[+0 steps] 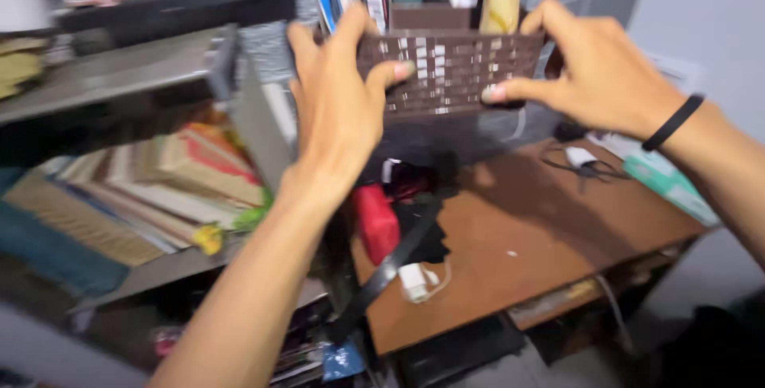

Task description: The person packs a red first aid kit with items including bandages, scissors, wipes, and small bottles, then closes the kit and places it on a shelf. The person also organizes a brown plastic tray with toiletries and small packets on the table.

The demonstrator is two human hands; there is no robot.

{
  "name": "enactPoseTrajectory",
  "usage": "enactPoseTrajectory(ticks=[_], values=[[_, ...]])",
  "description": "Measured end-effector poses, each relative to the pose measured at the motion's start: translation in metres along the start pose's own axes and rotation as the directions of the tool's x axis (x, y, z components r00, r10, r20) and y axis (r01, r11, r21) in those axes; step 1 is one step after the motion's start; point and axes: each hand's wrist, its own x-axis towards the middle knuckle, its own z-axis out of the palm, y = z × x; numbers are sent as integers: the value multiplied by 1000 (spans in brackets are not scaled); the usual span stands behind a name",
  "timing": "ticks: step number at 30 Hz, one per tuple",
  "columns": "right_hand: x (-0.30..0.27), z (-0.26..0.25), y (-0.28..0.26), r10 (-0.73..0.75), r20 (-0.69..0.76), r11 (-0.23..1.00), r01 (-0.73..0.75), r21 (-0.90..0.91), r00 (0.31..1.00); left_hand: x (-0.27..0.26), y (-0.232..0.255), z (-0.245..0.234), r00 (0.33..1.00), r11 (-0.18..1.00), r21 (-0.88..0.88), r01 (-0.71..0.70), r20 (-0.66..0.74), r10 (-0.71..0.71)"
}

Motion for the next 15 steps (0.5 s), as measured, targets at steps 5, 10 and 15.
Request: enactPoseTrajectory(ticks=[5, 10, 15], values=[[-75, 10, 52, 282, 134, 954, -293, 65, 950, -57, 23, 80, 969, 963, -173, 205, 175, -175], [-141, 34, 91, 341, 170, 940, -340, -37, 925, -121, 32, 140, 931, 947, -174, 269, 298, -210], [-194, 75, 125, 350, 191, 933, -359, 14, 917, -171, 24, 183, 822, 882, -189, 432, 485, -299]])
